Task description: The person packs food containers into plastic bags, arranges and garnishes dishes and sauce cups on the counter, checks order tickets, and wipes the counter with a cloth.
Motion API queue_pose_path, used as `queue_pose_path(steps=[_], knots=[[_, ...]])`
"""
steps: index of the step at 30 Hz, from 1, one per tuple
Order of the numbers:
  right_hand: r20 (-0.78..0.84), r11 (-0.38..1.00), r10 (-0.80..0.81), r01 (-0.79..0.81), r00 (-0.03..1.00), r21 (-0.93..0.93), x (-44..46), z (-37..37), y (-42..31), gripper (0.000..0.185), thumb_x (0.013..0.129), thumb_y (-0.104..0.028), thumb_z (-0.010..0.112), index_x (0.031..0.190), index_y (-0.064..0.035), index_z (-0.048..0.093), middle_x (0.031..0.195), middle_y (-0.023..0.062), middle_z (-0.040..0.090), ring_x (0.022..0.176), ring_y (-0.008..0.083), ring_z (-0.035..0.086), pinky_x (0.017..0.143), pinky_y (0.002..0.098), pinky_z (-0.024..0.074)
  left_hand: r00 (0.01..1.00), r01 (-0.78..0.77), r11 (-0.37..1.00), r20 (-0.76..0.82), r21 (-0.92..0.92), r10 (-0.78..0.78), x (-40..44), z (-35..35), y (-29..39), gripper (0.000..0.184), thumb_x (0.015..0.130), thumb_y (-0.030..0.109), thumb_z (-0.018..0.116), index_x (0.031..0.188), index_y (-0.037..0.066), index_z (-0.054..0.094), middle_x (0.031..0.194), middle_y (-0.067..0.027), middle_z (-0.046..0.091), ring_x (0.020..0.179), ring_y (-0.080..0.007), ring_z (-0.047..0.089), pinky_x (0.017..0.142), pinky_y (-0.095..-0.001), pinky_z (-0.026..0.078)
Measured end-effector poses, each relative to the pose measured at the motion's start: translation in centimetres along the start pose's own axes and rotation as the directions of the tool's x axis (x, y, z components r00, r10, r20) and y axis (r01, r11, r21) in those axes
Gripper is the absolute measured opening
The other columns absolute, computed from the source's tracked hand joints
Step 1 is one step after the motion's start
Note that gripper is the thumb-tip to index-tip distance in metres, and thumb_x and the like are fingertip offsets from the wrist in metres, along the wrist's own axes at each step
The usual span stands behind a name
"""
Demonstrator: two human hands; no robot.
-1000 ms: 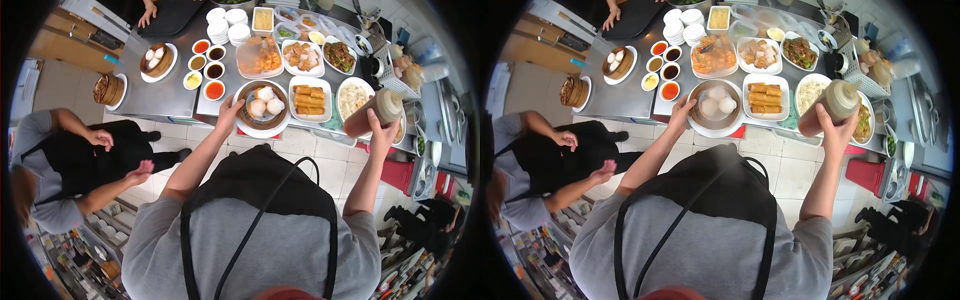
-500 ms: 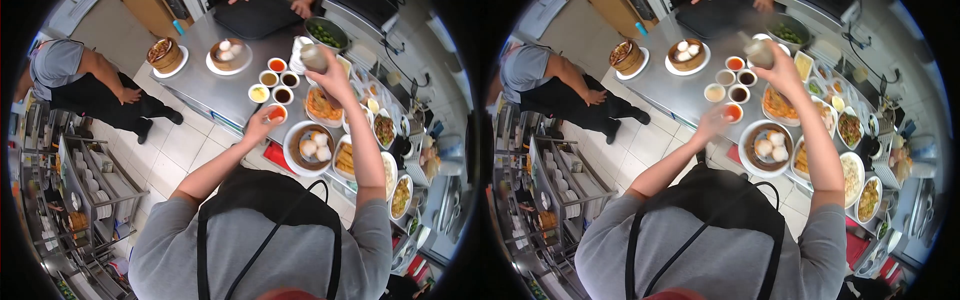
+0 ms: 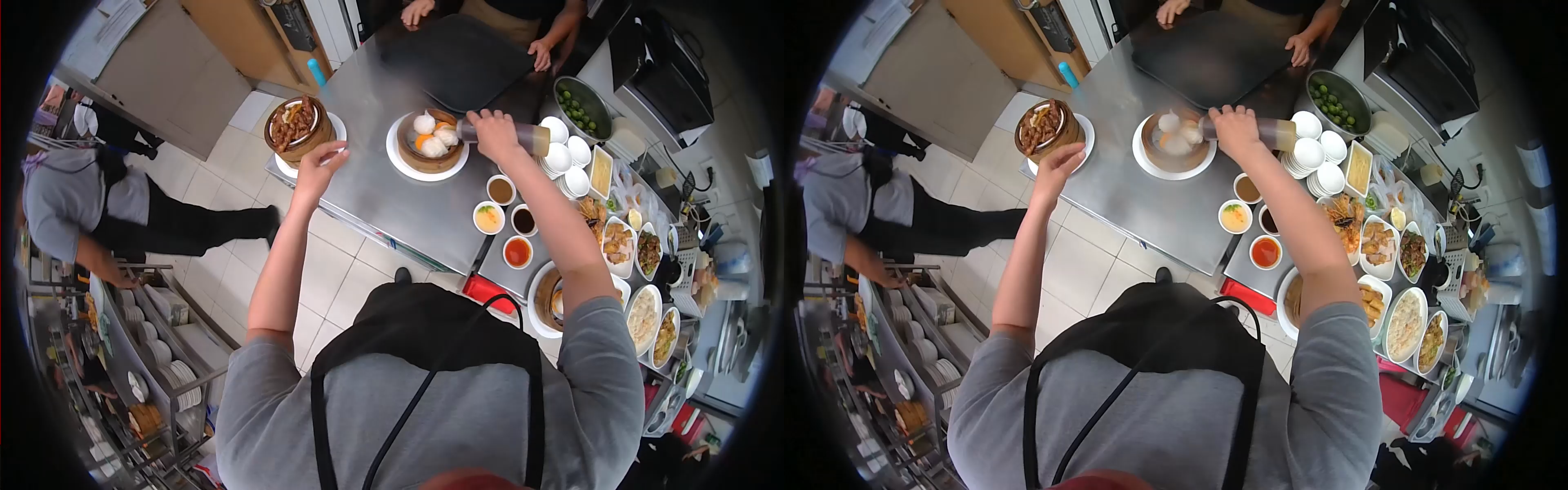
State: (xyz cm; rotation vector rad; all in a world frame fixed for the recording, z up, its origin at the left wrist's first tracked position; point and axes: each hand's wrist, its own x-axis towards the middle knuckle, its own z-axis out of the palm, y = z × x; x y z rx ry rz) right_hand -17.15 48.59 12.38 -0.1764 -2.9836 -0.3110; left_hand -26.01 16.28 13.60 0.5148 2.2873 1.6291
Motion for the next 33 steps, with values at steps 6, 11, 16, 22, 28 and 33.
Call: queue_pose_path(steps=[6,11,16,22,28,33], knots=[[0.220,0.989,0.110,-0.130,0.969,0.076,-0.6,-1.2,1.5,0.048,0.060,-0.010,0.063,0.107,-0.0137,0.051,0.096,0.0106,0.055,0.091,0.0274,0.054,0.075,0.0379,0.0431,0.978,-0.123,0.992,-0.163,0.028,0.126,4.3,-3.1,-0.3,0.026,0.075,0.014,0.063,0.094,-0.003,0.059,0.087,-0.0095,0.062,0.080,-0.0140,0.058,0.073,-0.0230,0.044],[0.164,0.535,0.250,-0.277,0.954,0.798,-3.8,-4.4,2.7,0.074,0.052,-0.021,0.071,0.118,-0.0033,0.042,0.106,0.0175,0.054,0.098,0.0288,0.052,0.085,0.0326,0.0402,0.976,-0.191,0.981,-0.098,0.040,0.194,6.4,-3.2,-1.5,0.025,0.077,0.016,0.060,0.096,-0.001,0.060,0.093,-0.0070,0.060,0.086,-0.0130,0.055,0.078,-0.0235,0.042],[0.038,0.135,0.551,-0.134,0.834,0.982,-10.9,-10.4,7.7,0.068,0.060,-0.022,0.074,0.116,-0.0030,0.041,0.103,0.0073,0.053,0.095,0.0159,0.049,0.085,0.0288,0.0377,0.995,-0.073,0.990,0.057,-0.124,0.080,6.5,0.0,-0.8,0.027,0.080,0.013,0.057,0.100,-0.004,0.056,0.086,-0.0010,0.056,0.074,-0.0066,0.049,0.064,-0.0177,0.039],[-0.135,0.295,0.833,-0.225,0.537,0.929,-23.8,-15.9,16.7,0.067,0.060,-0.022,0.075,0.113,-0.0020,0.040,0.103,0.0104,0.053,0.097,0.0188,0.050,0.086,0.0311,0.0380,0.993,-0.073,0.994,0.082,-0.082,0.080,5.3,1.8,-1.2,0.030,0.081,0.022,0.055,0.103,0.002,0.056,0.098,-0.0042,0.058,0.084,-0.0117,0.054,0.070,-0.0220,0.043],[-0.456,0.434,0.880,-0.612,0.131,0.662,-37.2,-13.9,30.1,0.061,0.056,-0.027,0.074,0.101,0.0001,0.044,0.093,0.0173,0.057,0.087,0.0272,0.056,0.075,0.0340,0.0435,0.998,-0.016,0.997,0.057,-0.071,0.020,1.1,5.7,0.5,0.028,0.081,0.023,0.056,0.102,0.004,0.056,0.097,-0.0021,0.058,0.084,-0.0109,0.054,0.070,-0.0237,0.041],[-0.522,0.412,0.846,-0.485,-0.112,0.771,-41.2,-8.6,39.1,0.062,0.055,-0.025,0.073,0.102,0.0000,0.042,0.094,0.0184,0.054,0.088,0.0295,0.054,0.077,0.0357,0.0420,1.000,0.006,1.000,0.027,-0.004,-0.006,-4.8,12.0,3.3,0.025,0.081,0.022,0.056,0.099,0.004,0.057,0.092,-0.0014,0.058,0.080,-0.0097,0.053,0.067,-0.0229,0.040]])
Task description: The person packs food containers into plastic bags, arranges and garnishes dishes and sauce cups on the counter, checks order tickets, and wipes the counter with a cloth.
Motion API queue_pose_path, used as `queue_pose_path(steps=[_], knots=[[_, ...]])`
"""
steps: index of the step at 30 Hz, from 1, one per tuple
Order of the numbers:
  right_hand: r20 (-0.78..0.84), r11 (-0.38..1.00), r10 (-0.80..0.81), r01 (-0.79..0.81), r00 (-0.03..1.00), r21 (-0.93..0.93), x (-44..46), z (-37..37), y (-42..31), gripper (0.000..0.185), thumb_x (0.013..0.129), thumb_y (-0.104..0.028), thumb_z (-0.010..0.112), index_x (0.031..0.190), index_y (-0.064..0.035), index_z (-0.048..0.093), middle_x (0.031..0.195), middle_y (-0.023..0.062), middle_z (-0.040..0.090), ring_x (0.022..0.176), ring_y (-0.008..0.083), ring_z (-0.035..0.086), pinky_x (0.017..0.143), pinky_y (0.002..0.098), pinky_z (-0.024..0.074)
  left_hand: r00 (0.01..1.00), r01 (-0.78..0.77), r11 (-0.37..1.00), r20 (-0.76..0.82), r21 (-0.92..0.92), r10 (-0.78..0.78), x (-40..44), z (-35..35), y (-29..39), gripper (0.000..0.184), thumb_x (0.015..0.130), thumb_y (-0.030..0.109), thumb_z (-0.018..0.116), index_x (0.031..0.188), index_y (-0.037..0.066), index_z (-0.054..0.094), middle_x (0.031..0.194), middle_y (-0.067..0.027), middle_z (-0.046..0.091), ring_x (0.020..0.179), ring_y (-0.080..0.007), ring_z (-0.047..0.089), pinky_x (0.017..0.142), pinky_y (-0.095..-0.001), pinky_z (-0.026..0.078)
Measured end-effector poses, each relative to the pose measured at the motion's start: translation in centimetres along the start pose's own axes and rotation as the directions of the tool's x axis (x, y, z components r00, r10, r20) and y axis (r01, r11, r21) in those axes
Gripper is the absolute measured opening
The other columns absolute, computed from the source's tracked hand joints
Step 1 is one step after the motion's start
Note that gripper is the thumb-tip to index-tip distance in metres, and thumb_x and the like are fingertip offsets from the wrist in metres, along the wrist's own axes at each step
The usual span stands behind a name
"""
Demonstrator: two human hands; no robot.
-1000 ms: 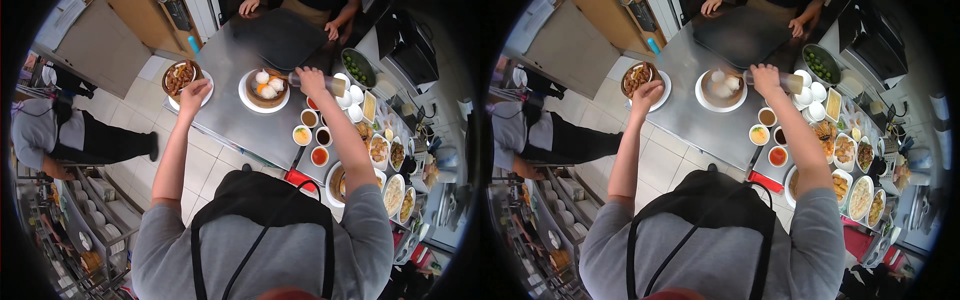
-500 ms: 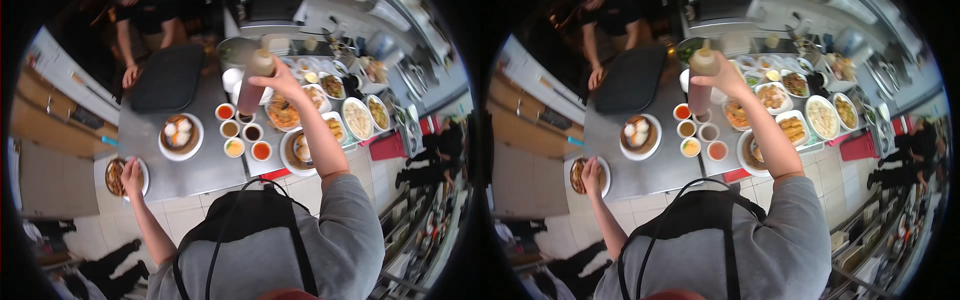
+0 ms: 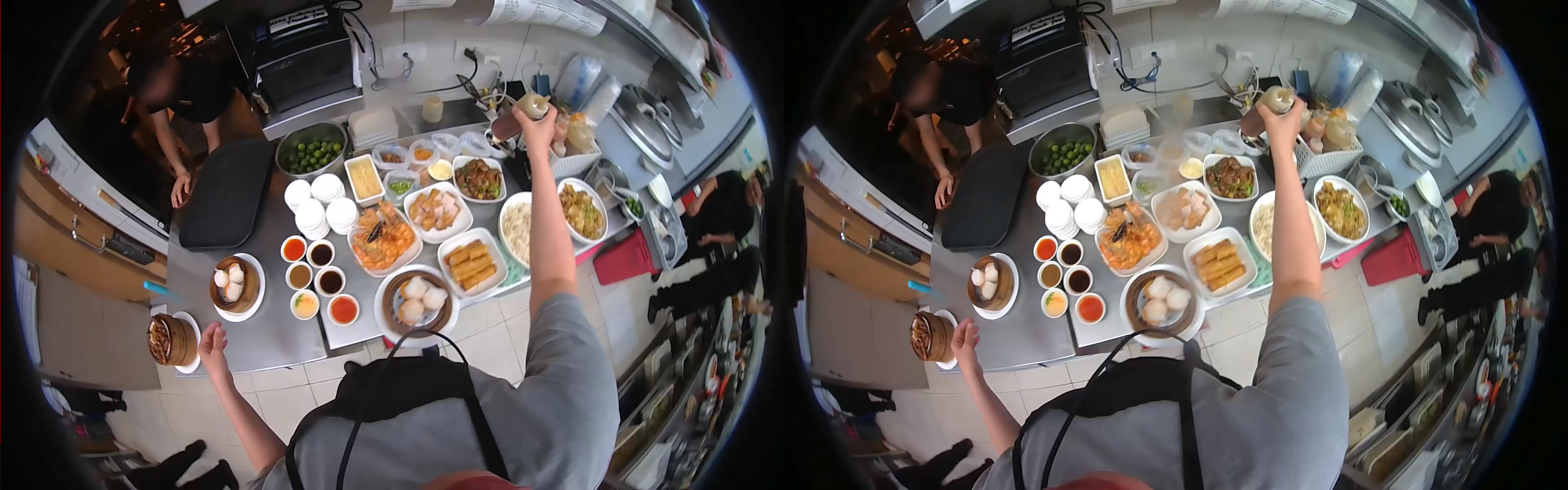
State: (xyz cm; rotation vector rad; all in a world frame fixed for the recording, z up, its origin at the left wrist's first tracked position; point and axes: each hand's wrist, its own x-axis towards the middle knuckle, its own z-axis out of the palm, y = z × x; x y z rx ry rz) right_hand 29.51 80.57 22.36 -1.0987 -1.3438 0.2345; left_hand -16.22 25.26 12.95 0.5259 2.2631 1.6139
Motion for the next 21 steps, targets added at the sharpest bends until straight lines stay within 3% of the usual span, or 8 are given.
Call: queue_pose_path(steps=[2,3,6,8,14,18,21], knots=[[0.023,0.998,0.023,-0.024,0.999,0.059,0.7,2.6,3.2,0.063,0.055,-0.025,0.074,0.103,0.0001,0.042,0.093,0.0185,0.054,0.088,0.0297,0.054,0.077,0.0354,0.0418,1.000,0.007,1.000,-0.007,0.011,-0.007,-2.2,2.2,0.7,0.027,0.080,0.026,0.058,0.099,0.007,0.058,0.092,-0.0002,0.059,0.079,-0.0089,0.053,0.067,-0.0220,0.039],[-0.031,0.996,-0.020,0.022,0.999,0.081,0.7,4.5,4.6,0.064,0.055,-0.024,0.075,0.104,-0.0003,0.041,0.095,0.0188,0.054,0.089,0.0297,0.054,0.078,0.0351,0.0413,1.000,-0.011,0.999,0.008,0.051,0.011,-3.6,3.3,2.0,0.026,0.080,0.022,0.057,0.099,0.004,0.057,0.089,-0.0018,0.059,0.078,-0.0095,0.053,0.066,-0.0227,0.040],[-0.092,0.978,0.060,-0.040,0.994,0.206,0.1,9.8,6.1,0.066,0.056,-0.024,0.076,0.106,0.0009,0.040,0.100,0.0193,0.052,0.091,0.0302,0.053,0.081,0.0347,0.0397,1.000,-0.024,0.994,-0.015,0.109,0.026,-6.7,4.6,3.7,0.025,0.081,0.017,0.056,0.099,0.000,0.056,0.084,-0.0039,0.058,0.076,-0.0101,0.052,0.066,-0.0240,0.041],[-0.042,0.970,0.097,-0.085,0.994,0.226,-0.2,12.7,6.8,0.066,0.057,-0.024,0.076,0.107,0.0014,0.040,0.101,0.0203,0.051,0.093,0.0317,0.051,0.082,0.0359,0.0390,0.998,-0.046,0.994,-0.047,0.103,0.052,-8.5,4.3,4.2,0.024,0.080,0.016,0.056,0.098,0.000,0.056,0.084,-0.0038,0.058,0.076,-0.0100,0.052,0.066,-0.0237,0.040],[0.268,0.957,0.291,-0.280,0.918,-0.079,-2.1,18.9,10.1,0.067,0.061,-0.023,0.073,0.112,0.0015,0.038,0.110,0.0204,0.048,0.102,0.0350,0.047,0.085,0.0384,0.0381,0.972,0.108,0.985,-0.222,0.135,-0.076,-13.8,1.2,4.6,0.023,0.081,0.020,0.055,0.097,0.003,0.057,0.086,-0.0019,0.058,0.076,-0.0103,0.053,0.065,-0.0237,0.041],[0.322,0.943,0.319,-0.266,0.891,-0.200,-1.7,21.6,12.7,0.074,0.059,-0.033,0.074,0.115,-0.0007,0.038,0.110,0.0219,0.049,0.102,0.0355,0.047,0.085,0.0390,0.0389,0.944,0.205,0.969,-0.290,0.139,-0.158,-15.6,-0.4,2.6,0.023,0.080,0.023,0.055,0.097,0.007,0.058,0.089,-0.0022,0.059,0.075,-0.0124,0.056,0.064,-0.0246,0.042],[0.334,0.960,0.194,-0.107,0.923,-0.260,-1.5,21.1,13.7,0.083,0.062,-0.034,0.070,0.123,0.0040,0.028,0.113,0.0263,0.043,0.105,0.0360,0.044,0.087,0.0390,0.0382,0.943,0.246,0.955,-0.267,0.167,-0.196,-15.3,-1.6,1.0,0.026,0.080,0.023,0.056,0.099,0.006,0.057,0.090,-0.0024,0.059,0.077,-0.0126,0.056,0.065,-0.0253,0.042]])
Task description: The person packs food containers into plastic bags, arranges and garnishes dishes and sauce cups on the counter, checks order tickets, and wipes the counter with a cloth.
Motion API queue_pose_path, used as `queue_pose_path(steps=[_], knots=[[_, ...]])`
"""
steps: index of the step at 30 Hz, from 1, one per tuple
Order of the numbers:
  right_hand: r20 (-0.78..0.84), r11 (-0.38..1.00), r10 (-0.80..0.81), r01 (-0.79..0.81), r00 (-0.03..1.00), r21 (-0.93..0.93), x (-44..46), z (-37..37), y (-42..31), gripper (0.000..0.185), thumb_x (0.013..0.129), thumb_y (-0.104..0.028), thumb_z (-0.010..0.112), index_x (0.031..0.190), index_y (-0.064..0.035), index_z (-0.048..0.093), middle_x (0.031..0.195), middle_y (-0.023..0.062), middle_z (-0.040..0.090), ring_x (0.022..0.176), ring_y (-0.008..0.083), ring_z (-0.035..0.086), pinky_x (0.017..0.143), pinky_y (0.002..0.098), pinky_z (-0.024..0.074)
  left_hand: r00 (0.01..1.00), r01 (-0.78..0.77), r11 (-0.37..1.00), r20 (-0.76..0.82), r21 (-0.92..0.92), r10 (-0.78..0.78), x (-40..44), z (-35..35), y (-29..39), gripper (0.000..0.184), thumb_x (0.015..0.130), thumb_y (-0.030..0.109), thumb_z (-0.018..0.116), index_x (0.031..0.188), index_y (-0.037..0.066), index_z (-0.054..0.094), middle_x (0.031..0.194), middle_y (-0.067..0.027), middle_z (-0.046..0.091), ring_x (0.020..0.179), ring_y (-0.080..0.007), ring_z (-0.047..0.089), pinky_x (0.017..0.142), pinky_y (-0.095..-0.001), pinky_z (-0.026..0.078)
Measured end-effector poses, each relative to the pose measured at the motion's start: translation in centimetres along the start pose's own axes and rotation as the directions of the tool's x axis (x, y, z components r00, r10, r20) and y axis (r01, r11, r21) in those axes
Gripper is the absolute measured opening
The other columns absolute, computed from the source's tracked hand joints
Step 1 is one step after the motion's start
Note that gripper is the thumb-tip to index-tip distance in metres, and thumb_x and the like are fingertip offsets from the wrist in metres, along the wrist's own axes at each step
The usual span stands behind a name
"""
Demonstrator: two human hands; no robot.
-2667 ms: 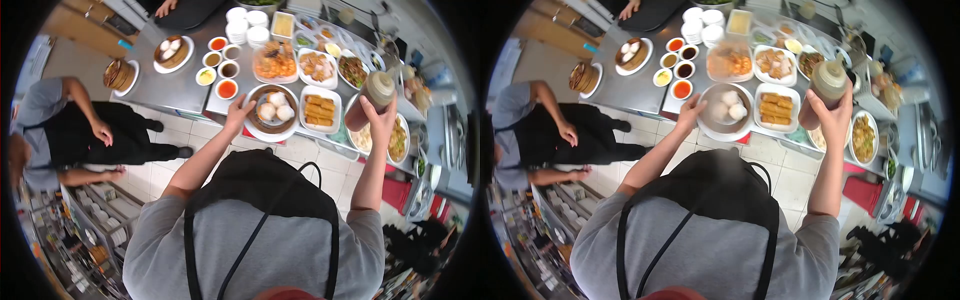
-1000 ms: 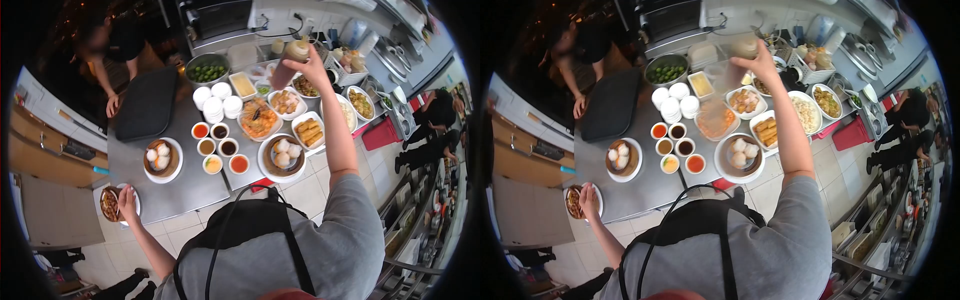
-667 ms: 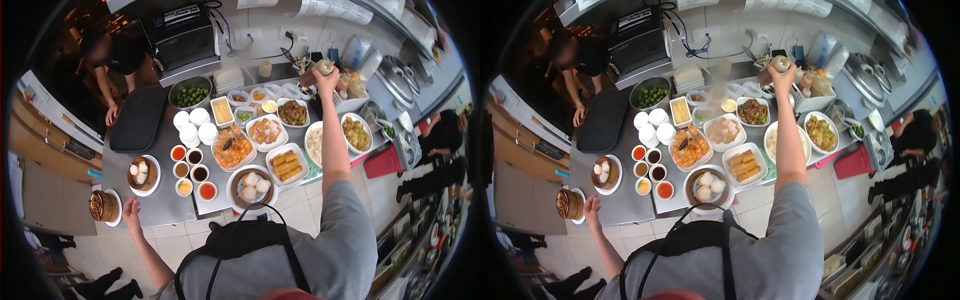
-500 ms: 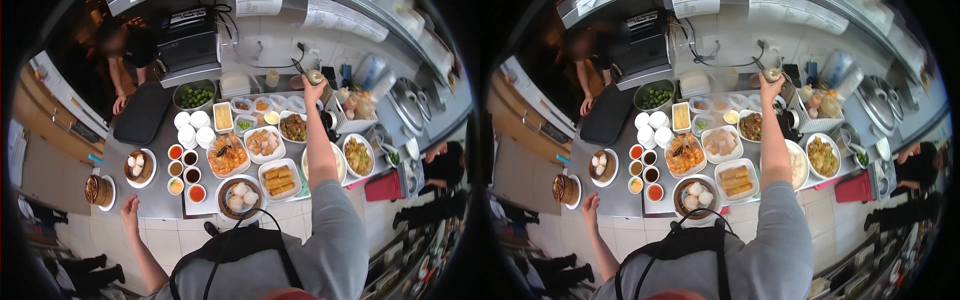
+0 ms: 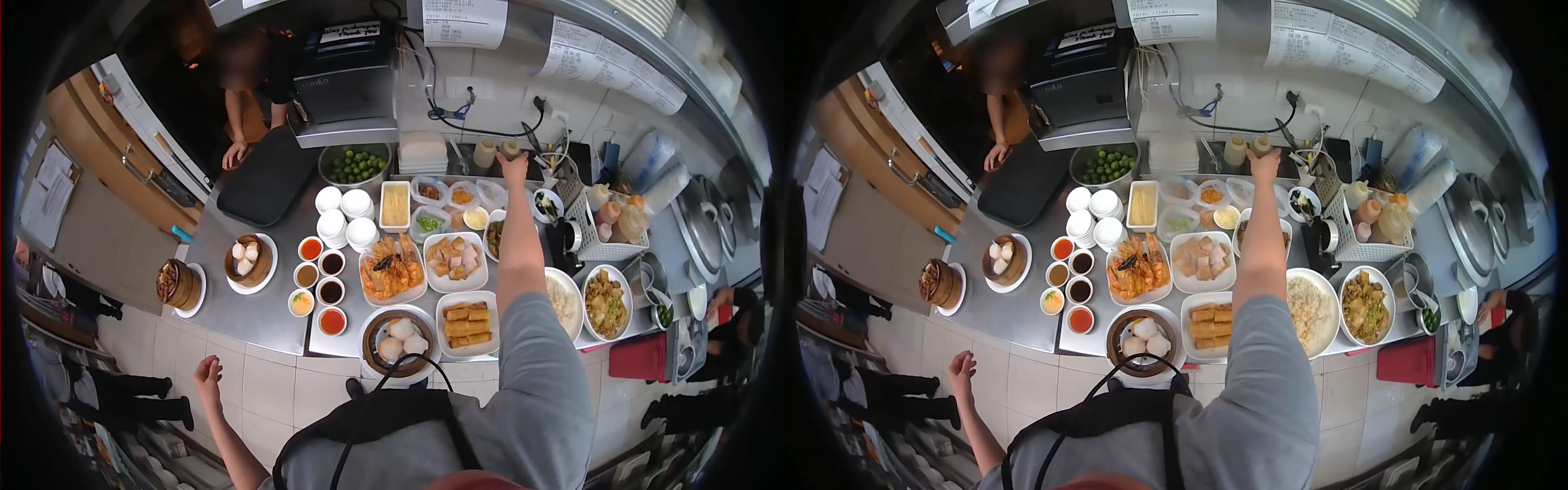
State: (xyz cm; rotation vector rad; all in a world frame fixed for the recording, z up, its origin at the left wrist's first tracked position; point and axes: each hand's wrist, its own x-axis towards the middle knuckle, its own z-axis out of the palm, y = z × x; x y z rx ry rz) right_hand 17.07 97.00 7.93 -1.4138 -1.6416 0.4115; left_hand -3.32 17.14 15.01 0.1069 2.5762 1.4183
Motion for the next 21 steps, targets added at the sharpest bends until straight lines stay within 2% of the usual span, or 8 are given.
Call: queue_pose_path(steps=[3,5,7,9,10,13,17,21], knots=[[0.109,0.992,0.088,-0.076,0.990,-0.104,-2.4,-6.1,-3.4,0.077,0.064,-0.035,0.069,0.121,0.0021,0.034,0.117,0.0247,0.041,0.107,0.0343,0.043,0.088,0.0392,0.0379,0.994,0.004,1.000,-0.111,0.029,-0.001,2.8,-1.5,-3.0,0.030,0.078,0.023,0.058,0.102,0.005,0.055,0.085,-0.0006,0.058,0.074,-0.0089,0.053,0.062,-0.0241,0.040],[0.188,0.984,0.069,-0.035,0.980,-0.176,-4.7,-9.4,-5.6,0.054,0.066,-0.035,0.067,0.106,-0.0009,0.053,0.104,0.0202,0.053,0.094,0.0306,0.053,0.079,0.0372,0.0424,0.991,0.012,1.000,-0.135,-0.013,-0.013,4.8,-3.1,-3.4,0.035,0.078,0.024,0.059,0.107,0.005,0.052,0.091,-0.0023,0.057,0.078,-0.0095,0.052,0.064,-0.0241,0.039],[0.559,0.983,-0.181,0.146,0.809,0.108,-8.7,-12.3,-10.8,0.035,0.069,-0.034,0.064,0.084,-0.0027,0.063,0.078,0.0130,0.061,0.071,0.0237,0.059,0.066,0.0338,0.0448,0.985,0.027,0.998,-0.168,-0.059,-0.037,7.0,-5.4,-4.4,0.041,0.078,0.024,0.060,0.112,0.005,0.049,0.097,-0.0040,0.056,0.081,-0.0102,0.052,0.065,-0.0240,0.039],[0.584,0.905,-0.392,0.186,0.711,0.382,-14.3,-12.2,-17.4,0.031,0.072,-0.033,0.062,0.076,-0.0021,0.064,0.062,0.0093,0.060,0.056,0.0185,0.056,0.058,0.0304,0.0440,0.966,-0.045,0.997,-0.257,-0.069,0.026,10.5,-8.1,-5.9,0.055,0.075,0.025,0.062,0.121,0.003,0.040,0.111,-0.0102,0.051,0.093,-0.0145,0.050,0.075,-0.0274,0.040],[0.641,0.882,-0.463,0.246,0.612,0.403,-16.8,-11.8,-20.7,0.032,0.074,-0.033,0.060,0.083,-0.0022,0.063,0.070,0.0091,0.061,0.063,0.0155,0.056,0.061,0.0282,0.0442,0.970,-0.087,0.994,-0.235,-0.066,0.069,12.9,-10.0,-7.8,0.068,0.072,0.026,0.066,0.126,0.000,0.033,0.124,-0.0163,0.040,0.109,-0.0216,0.043,0.089,-0.0324,0.034],[0.654,0.697,-0.691,0.046,0.308,0.715,-26.1,-10.5,-32.0,0.029,0.078,-0.026,0.060,0.093,-0.0017,0.061,0.088,0.0075,0.062,0.083,0.0130,0.056,0.075,0.0258,0.0430,0.940,-0.205,0.976,-0.265,0.071,0.216,17.6,-13.5,-10.4,0.077,0.069,0.027,0.068,0.128,-0.001,0.027,0.130,-0.0176,0.032,0.120,-0.0256,0.030,0.098,-0.0356,0.024],[0.652,0.655,-0.753,-0.006,-0.088,0.756,-37.8,-2.6,-41.6,0.037,0.081,-0.032,0.055,0.101,-0.0018,0.058,0.093,0.0079,0.060,0.091,0.0153,0.055,0.082,0.0271,0.0413,0.948,-0.251,0.948,-0.147,0.197,0.282,19.3,-15.8,-9.4,0.093,0.065,0.032,0.070,0.133,0.002,0.014,0.136,-0.0170,0.017,0.126,-0.0260,0.017,0.102,-0.0371,0.017],[0.801,0.820,-0.566,-0.235,-0.197,0.521,-48.9,7.0,-46.9,0.045,0.083,-0.037,0.050,0.109,-0.0017,0.052,0.102,0.0103,0.055,0.096,0.0167,0.052,0.083,0.0285,0.0405,0.962,-0.232,0.966,-0.121,0.117,0.246,24.4,-16.7,-13.3,0.107,0.060,0.041,0.073,0.132,-0.002,0.007,0.137,-0.0218,0.010,0.127,-0.0263,0.012,0.102,-0.0344,0.016]])
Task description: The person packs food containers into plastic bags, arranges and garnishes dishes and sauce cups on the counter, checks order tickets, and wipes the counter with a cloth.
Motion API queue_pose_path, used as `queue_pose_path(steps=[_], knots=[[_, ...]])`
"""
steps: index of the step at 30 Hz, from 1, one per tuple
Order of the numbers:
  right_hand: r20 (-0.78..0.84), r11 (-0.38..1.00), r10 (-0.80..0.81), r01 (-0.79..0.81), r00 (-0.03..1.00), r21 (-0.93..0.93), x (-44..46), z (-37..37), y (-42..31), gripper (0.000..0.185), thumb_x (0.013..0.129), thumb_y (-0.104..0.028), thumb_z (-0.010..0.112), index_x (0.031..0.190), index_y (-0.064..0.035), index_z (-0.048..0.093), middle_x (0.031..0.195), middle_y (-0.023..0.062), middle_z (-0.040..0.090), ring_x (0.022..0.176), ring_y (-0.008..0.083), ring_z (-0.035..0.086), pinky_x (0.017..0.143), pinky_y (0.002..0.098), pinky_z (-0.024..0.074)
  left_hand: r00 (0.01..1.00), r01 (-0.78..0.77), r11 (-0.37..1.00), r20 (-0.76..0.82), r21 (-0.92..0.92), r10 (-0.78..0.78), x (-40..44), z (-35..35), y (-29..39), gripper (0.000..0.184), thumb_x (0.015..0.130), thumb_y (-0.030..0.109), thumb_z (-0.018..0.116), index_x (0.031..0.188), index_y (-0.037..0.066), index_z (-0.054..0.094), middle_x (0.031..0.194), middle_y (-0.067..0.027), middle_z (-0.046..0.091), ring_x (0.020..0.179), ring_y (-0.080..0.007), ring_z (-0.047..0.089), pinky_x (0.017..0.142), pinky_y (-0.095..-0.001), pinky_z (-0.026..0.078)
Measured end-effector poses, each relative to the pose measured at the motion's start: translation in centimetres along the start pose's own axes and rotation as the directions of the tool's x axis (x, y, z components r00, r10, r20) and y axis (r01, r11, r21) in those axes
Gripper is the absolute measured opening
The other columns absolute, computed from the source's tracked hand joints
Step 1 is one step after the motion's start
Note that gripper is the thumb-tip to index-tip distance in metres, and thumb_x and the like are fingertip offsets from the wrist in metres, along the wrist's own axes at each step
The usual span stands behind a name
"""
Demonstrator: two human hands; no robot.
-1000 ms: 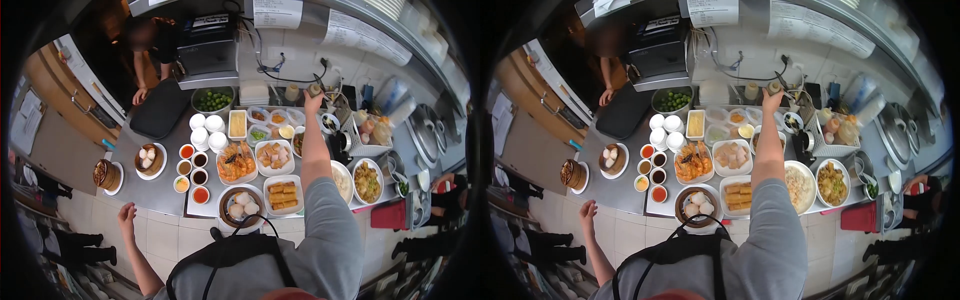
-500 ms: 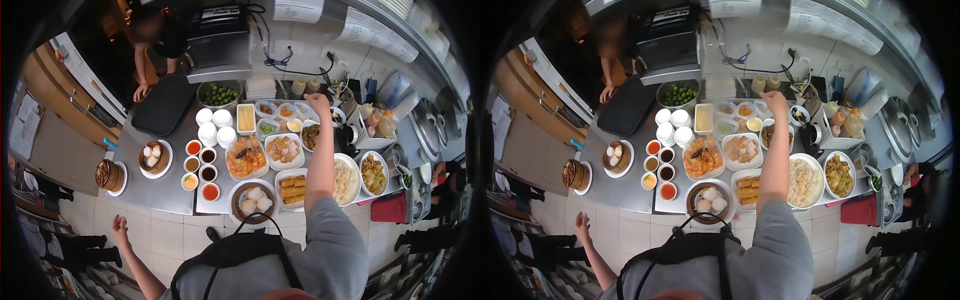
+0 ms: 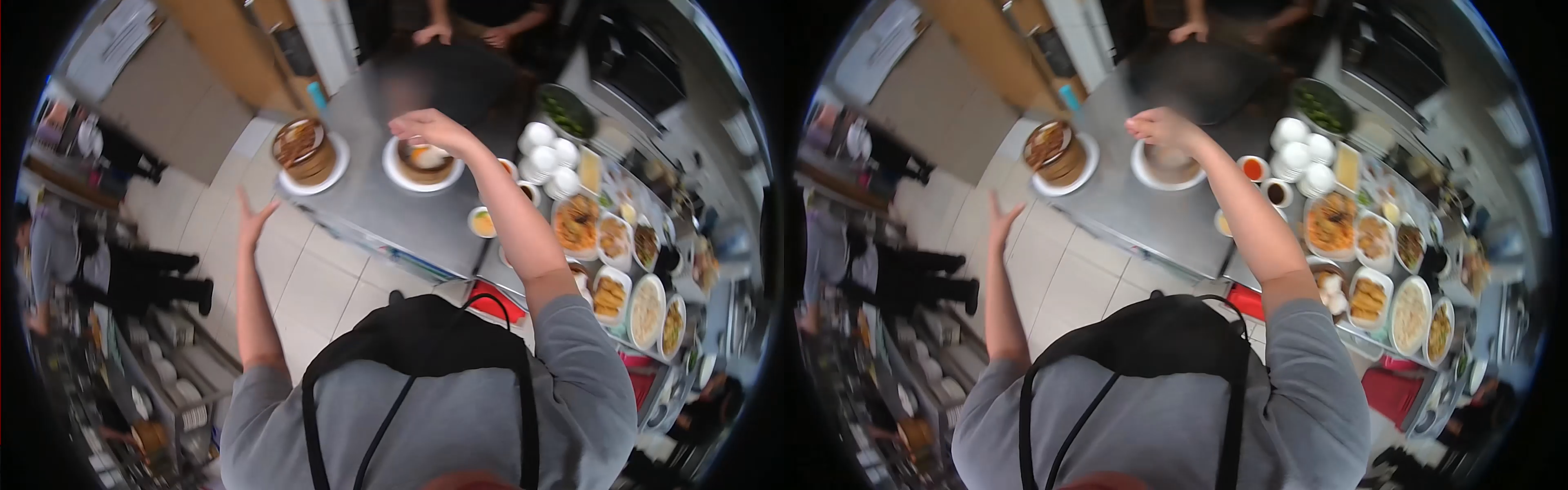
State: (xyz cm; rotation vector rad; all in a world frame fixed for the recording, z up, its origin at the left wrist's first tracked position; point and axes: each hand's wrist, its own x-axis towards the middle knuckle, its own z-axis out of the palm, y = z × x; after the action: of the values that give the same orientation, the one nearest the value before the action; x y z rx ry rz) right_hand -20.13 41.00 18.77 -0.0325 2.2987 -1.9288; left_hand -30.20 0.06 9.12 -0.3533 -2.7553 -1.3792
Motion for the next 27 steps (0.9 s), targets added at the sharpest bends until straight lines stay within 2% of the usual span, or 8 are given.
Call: queue_pose_path(steps=[2,4,6,8,12,19,22,27], knots=[[0.029,1.000,0.028,-0.028,0.999,-0.008,4.4,3.8,1.3,0.044,0.083,-0.036,0.050,0.109,-0.0017,0.052,0.102,0.0091,0.055,0.096,0.0162,0.051,0.084,0.0294,0.0400,0.993,0.059,0.996,0.106,-0.071,-0.051,0.5,0.5,1.0,0.112,0.056,0.041,0.075,0.131,-0.004,0.006,0.136,-0.0241,0.010,0.127,-0.0276,0.013,0.102,-0.0341,0.016],[-0.127,0.993,0.119,-0.117,0.985,0.022,7.9,7.5,2.1,0.047,0.084,-0.035,0.046,0.109,0.0036,0.050,0.107,0.0113,0.054,0.097,0.0187,0.050,0.082,0.0303,0.0395,0.989,0.042,0.996,0.143,-0.074,-0.031,2.4,1.8,-1.1,0.116,0.052,0.040,0.078,0.130,-0.007,0.006,0.135,-0.0252,0.012,0.127,-0.0289,0.013,0.102,-0.0341,0.015],[-0.050,0.998,0.066,-0.066,0.997,0.002,10.3,9.8,1.8,0.046,0.087,-0.032,0.040,0.112,0.0051,0.046,0.113,0.0136,0.050,0.101,0.0210,0.048,0.087,0.0307,0.0356,0.981,-0.006,0.995,0.190,-0.104,0.026,4.4,3.3,-2.0,0.117,0.050,0.040,0.078,0.128,-0.010,0.008,0.134,-0.0260,0.014,0.127,-0.0299,0.012,0.103,-0.0351,0.015],[-0.252,0.988,0.155,-0.149,0.955,0.040,12.3,11.7,1.6,0.044,0.089,-0.030,0.035,0.112,0.0051,0.047,0.112,0.0146,0.051,0.103,0.0218,0.047,0.090,0.0302,0.0329,0.983,-0.099,0.992,0.148,-0.077,0.110,7.1,5.4,-3.1,0.112,0.049,0.038,0.079,0.129,-0.006,0.014,0.131,-0.0259,0.021,0.124,-0.0320,0.019,0.102,-0.0375,0.018],[-0.316,0.974,0.221,-0.224,0.923,0.026,16.9,12.6,3.6,0.041,0.088,-0.030,0.035,0.108,0.0028,0.051,0.108,0.0155,0.054,0.102,0.0214,0.048,0.088,0.0320,0.0343,0.950,-0.238,0.965,0.181,-0.106,0.254,10.5,6.7,-2.5,0.105,0.046,0.033,0.081,0.128,0.000,0.023,0.126,-0.0225,0.032,0.118,-0.0335,0.028,0.099,-0.0394,0.023],[-0.357,0.987,0.153,-0.126,0.921,0.099,19.5,13.0,6.0,0.040,0.087,-0.030,0.037,0.106,0.0014,0.053,0.106,0.0162,0.055,0.098,0.0227,0.051,0.085,0.0329,0.0362,0.932,-0.330,0.929,0.096,-0.168,0.349,11.3,6.8,-2.4,0.096,0.042,0.024,0.082,0.123,0.005,0.033,0.119,-0.0166,0.042,0.113,-0.0319,0.034,0.095,-0.0400,0.028],[-0.261,0.976,0.156,-0.107,0.953,0.191,20.8,11.4,3.7,0.040,0.086,-0.030,0.038,0.107,0.0013,0.052,0.110,0.0164,0.053,0.102,0.0223,0.049,0.085,0.0331,0.0358,0.920,-0.349,0.909,0.103,-0.229,0.379,12.6,4.8,0.5,0.095,0.043,0.027,0.082,0.122,0.006,0.034,0.118,-0.0175,0.042,0.112,-0.0327,0.034,0.095,-0.0409,0.029],[-0.261,0.981,0.153,-0.114,0.953,0.160,22.0,10.0,1.6,0.036,0.085,-0.027,0.040,0.105,0.0008,0.052,0.106,0.0136,0.054,0.096,0.0222,0.050,0.081,0.0345,0.0388,0.923,-0.371,0.925,0.083,-0.075,0.377,13.5,3.2,2.4,0.094,0.043,0.030,0.082,0.122,0.006,0.035,0.118,-0.0180,0.041,0.115,-0.0330,0.030,0.095,-0.0419,0.029]])
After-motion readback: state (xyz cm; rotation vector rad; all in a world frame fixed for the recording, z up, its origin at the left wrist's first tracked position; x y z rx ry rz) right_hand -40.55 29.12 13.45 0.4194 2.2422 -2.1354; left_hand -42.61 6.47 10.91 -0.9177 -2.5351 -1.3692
